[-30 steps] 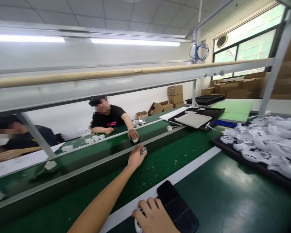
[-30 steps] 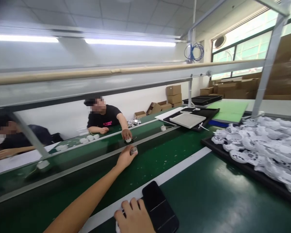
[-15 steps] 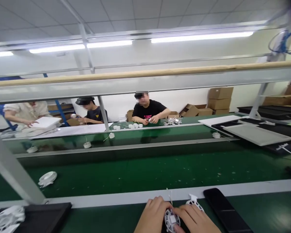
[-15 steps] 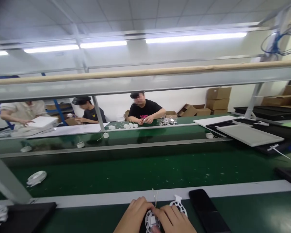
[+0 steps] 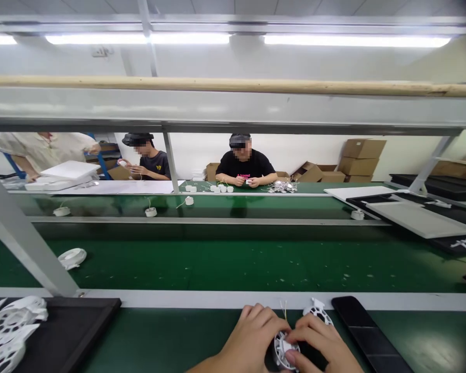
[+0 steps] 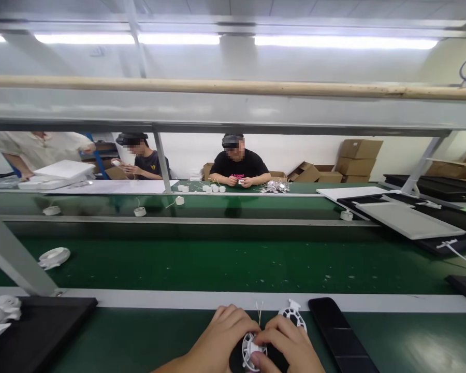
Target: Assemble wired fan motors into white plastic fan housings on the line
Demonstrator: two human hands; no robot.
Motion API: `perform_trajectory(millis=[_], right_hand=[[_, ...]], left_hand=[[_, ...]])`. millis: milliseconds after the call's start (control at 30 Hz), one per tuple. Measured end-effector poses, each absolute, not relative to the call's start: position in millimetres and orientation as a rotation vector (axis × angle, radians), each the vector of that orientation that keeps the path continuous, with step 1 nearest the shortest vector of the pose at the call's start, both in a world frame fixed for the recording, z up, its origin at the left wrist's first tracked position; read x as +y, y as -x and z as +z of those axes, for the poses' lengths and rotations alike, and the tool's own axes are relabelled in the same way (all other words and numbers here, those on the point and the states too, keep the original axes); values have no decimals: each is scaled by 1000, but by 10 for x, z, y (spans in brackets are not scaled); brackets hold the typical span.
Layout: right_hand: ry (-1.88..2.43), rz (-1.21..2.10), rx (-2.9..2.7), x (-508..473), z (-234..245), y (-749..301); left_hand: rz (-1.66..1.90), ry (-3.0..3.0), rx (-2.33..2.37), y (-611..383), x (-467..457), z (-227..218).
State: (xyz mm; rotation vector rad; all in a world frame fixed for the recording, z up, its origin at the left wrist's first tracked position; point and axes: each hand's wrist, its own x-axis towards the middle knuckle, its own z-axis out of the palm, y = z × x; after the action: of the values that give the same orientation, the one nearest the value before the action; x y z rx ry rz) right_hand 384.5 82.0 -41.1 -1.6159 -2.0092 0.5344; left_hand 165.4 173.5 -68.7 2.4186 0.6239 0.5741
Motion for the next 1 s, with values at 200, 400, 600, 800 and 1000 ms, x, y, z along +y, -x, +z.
perform_trajectory(millis=[200,400,600,800,1000], right_hand=[[1510,410,-2151,808,-352,-3863],[1563,340,-2142,759,-193,-3786],[1977,-2,-1965,756,-68,-4139],[2035,71,-2027,756,-146,-4176],[1840,458,-1758,737,-66,-4047]], left_hand=[[593,-2297,656,-1622,1690,-520],[531,-2279,695,-1611,1596,-301],[483,-2331,707,-1596,1576,-220],[476,-2252,781,-1585,1553,-278],[473,-2260,825,-1615,1501,-293]])
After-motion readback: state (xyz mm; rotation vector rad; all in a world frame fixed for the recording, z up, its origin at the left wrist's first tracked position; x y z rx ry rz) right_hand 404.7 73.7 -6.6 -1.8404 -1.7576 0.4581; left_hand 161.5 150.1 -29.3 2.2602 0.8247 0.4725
